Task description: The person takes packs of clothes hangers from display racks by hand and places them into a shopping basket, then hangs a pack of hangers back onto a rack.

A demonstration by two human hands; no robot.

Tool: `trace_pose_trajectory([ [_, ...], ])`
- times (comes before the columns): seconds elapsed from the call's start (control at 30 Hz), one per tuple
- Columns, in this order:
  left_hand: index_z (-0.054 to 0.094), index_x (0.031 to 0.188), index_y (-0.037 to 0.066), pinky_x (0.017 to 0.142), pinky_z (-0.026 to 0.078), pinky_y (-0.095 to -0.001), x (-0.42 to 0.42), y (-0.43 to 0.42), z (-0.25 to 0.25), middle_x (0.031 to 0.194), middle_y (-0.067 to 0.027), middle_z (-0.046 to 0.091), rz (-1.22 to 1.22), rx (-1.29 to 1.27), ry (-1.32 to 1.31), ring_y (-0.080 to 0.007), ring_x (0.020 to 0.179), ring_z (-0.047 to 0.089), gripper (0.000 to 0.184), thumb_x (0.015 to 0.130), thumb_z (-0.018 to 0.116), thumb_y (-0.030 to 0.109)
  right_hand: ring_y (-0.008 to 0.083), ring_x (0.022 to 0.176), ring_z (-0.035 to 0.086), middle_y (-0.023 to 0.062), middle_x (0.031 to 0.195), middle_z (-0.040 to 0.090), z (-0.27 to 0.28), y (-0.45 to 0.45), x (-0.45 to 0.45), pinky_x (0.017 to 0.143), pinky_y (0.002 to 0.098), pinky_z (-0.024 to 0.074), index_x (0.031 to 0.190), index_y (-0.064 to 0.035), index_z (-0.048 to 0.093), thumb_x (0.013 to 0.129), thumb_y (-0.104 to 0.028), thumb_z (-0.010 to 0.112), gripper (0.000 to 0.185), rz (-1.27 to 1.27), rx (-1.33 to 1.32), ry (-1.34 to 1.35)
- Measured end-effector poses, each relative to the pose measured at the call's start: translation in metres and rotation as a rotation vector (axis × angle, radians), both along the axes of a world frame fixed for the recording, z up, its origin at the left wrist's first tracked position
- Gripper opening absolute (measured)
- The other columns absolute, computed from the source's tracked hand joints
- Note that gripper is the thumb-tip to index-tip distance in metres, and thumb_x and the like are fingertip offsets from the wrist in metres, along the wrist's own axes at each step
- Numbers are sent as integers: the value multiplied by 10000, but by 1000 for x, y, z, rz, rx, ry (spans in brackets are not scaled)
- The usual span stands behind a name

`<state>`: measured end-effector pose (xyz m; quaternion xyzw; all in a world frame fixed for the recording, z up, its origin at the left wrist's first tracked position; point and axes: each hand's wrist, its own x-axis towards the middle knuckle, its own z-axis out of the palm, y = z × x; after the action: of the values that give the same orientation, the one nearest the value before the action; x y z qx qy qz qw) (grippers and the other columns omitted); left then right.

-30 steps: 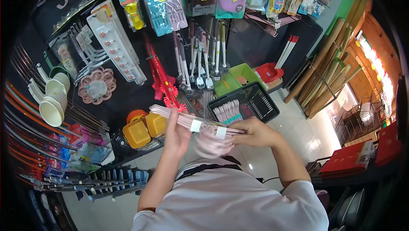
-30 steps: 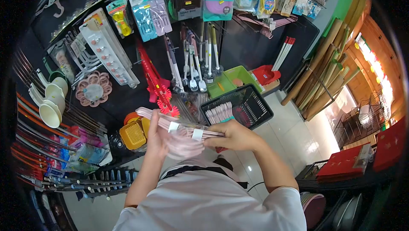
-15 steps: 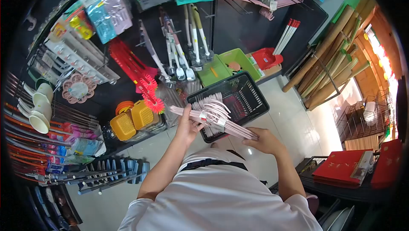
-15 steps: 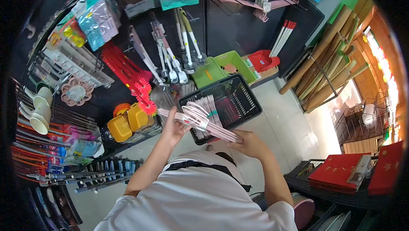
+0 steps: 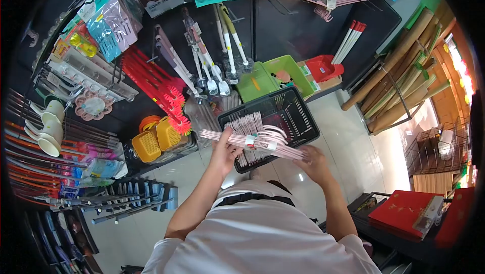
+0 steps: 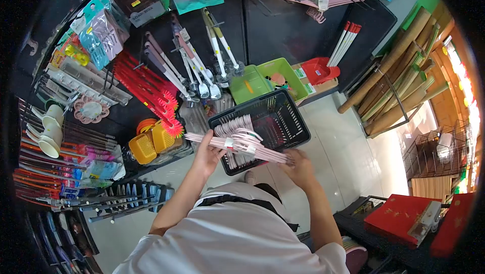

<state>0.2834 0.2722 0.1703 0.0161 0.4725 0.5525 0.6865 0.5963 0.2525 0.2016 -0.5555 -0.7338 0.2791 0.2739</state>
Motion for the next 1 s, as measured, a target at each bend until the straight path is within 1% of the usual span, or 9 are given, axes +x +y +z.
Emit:
trace_pose_trajectory([
  [0.03,416,1312,126,984,465,-460,4,0,15,1192,-72,560,64,37,66,-235,1124,558,637,840,757,385,330,885,658,195,1015,672,0,4,-1,780,405,529,1044,-6,673,835,-217,752,308,-90,247,-85],
  [0.13,285,1369,144,977,462,-479,3,4,33,1260,-72,501,181,118,176,-223,1131,549,730,847,767,312,340,829,658,174,927,682,0,-2,-5,749,405,526,1015,-21,687,845,-193,740,248,-341,120,-44],
  [0.27,232,1386,177,954,466,-475,7,10,60,1332,-70,419,254,250,322,-204,1129,539,747,862,760,234,305,667,645,143,775,670,9,-21,-39,672,396,513,901,-22,673,852,-165,729,161,-8,-256,201],
  [0.4,255,1373,183,928,472,-471,12,10,63,1296,-55,450,208,308,357,-189,1115,541,703,874,748,232,289,610,616,138,767,660,12,-13,-64,649,398,507,914,-23,670,843,-177,735,182,41,-270,243],
  [0.47,273,1364,189,893,487,-466,10,7,63,1267,-48,476,177,256,348,-180,1101,547,680,877,746,232,293,679,610,139,863,667,5,-3,-53,686,401,502,1008,-26,667,830,-214,749,271,-214,-55,302],
  [0.6,286,1344,128,875,508,-450,-2,11,46,1256,-78,490,100,179,322,-216,1112,566,708,857,762,325,317,1069,616,186,1180,632,19,8,-28,914,412,491,1212,-38,615,781,-322,795,547,36,163,-18],
  [0.73,284,1330,77,910,507,-474,-2,16,41,1236,-107,498,37,140,296,-263,1136,572,777,827,777,405,331,877,681,194,986,687,0,3,-20,806,397,539,1190,-28,630,818,-423,755,557,88,-309,-68],
  [0.87,276,1335,60,958,486,-519,3,20,32,1236,-133,512,-69,113,305,-299,1182,549,829,810,779,459,331,764,682,191,869,690,-30,0,-10,706,399,537,1089,-15,657,835,-425,743,490,76,-305,-29],
  [1.0,363,1335,89,1030,422,-545,2,30,14,1278,-152,537,-181,62,161,-310,1206,529,761,831,739,517,169,625,553,100,720,619,-40,-11,-1,591,338,454,928,4,648,860,-353,741,375,6,-319,38],
])
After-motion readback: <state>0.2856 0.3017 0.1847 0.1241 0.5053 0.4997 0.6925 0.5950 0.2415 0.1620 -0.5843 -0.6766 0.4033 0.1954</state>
